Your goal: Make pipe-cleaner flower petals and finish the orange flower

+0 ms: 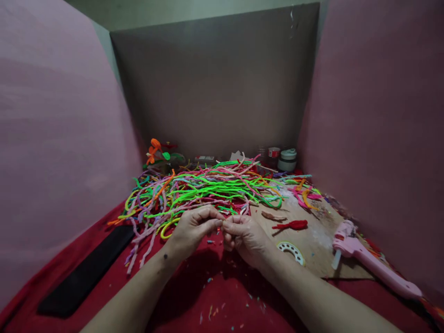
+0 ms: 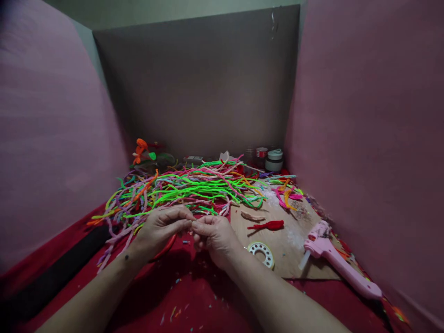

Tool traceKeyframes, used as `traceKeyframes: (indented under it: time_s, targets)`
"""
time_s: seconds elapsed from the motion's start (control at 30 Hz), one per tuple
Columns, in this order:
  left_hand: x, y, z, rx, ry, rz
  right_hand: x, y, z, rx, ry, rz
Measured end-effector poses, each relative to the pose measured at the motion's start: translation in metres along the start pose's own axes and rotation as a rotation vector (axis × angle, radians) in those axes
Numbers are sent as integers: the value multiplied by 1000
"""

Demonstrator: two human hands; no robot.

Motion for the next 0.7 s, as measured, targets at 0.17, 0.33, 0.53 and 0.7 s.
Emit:
traceKeyframes:
  time_s: [0.17,0.33,0.53,0.7]
  targets:
    - [-1,3,1,-38,-34,41,1,1,0,-30,13,23]
    - [-7,3,-10,83,159,19,-3,1,0,-34,-29,-19]
    - [-15,1,-16,123,372,-111,-4,1,-2,-15,-45,-70]
    - [-15,0,-18,112,444,-124,-5,1,-4,-6,-57,-83]
Point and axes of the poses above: each hand's wrist, its own y-axis away from the middle knuckle, its own x-axis out of the back of the hand, z = x × y, the point moved 9 cm from there along -y, towards the middle knuckle, and after that the axes turned 4 degrees about x, right-handed, at the moved point
